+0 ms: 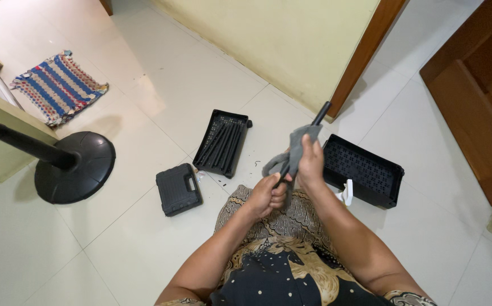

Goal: The person wipes several black plastic rods with a gray cloth, then inserts them into the corners of a perforated black plastic tray to form legs. They stack a second tray on top of the first, creating a two-tier stand.

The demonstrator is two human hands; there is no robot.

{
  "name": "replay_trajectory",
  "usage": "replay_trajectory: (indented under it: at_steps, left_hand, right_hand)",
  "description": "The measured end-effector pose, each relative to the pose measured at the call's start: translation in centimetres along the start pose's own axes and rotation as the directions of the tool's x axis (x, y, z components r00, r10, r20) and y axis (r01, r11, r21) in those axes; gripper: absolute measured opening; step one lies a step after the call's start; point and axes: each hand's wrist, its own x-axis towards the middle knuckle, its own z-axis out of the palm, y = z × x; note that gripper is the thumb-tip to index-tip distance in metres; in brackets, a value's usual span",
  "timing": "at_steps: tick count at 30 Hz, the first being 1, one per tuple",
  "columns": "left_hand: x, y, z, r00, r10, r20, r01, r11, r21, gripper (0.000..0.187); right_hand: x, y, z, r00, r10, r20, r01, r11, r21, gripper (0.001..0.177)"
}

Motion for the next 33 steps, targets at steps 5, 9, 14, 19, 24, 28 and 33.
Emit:
replay_trajectory:
  at_steps: [5, 9, 14, 19, 24, 28, 33]
  left_hand:
    - [-0.9, -1.6, -0.2, 0.949, -0.062, 0.308, 0.194, 0.886, -0.422, 0.030]
    - [-1.3, -1.9, -0.7, 0.930, -0.063, 0.362, 0.219, 0.886, -0.408, 0.032]
    - [-0.4, -1.3, -0.1, 0.998, 0.035, -0.048, -0.013, 0.918, 0.397, 0.035]
    - [0.2, -1.1, 2.0, 0.932, 0.278, -0.233, 0.226, 0.055, 0.973, 0.035]
    - [1.1, 0.3, 3.5, 0.848, 0.530, -0.023, 0.136, -0.175, 0.975, 0.040]
    - [1.3, 2.3, 4.7, 0.871, 0.486, -0.078, 0.156, -0.121, 0.980, 0.048]
    - [2.0, 6.4, 3.1, 0.806, 0.586, -0.091, 0.106, 0.008, 0.994, 0.040]
  right_hand:
    - [4.2, -4.2, -1.9, 0.991, -0.130, 0.006, 0.127, 0.972, 0.198, 0.027]
    - [5.4, -6.2, -3.0, 0.982, -0.112, 0.152, 0.062, 0.952, 0.301, 0.037]
    - [4.5, -5.9, -2.2, 0.994, -0.077, 0.077, 0.044, 0.934, 0.354, 0.044]
    - [3.2, -4.6, -1.1, 0.999, 0.012, -0.051, -0.004, 0.985, 0.173, 0.042]
    - [0.6, -0.2, 0.5, 0.994, 0.081, -0.078, -0.075, 0.994, 0.076, 0.037]
    - [0.4, 1.3, -0.3, 0.997, 0.049, 0.055, -0.053, 0.997, 0.060, 0.032]
    - [1.8, 0.2, -1.9, 0.967, 0.080, 0.242, -0.070, 0.996, -0.050, 0.031]
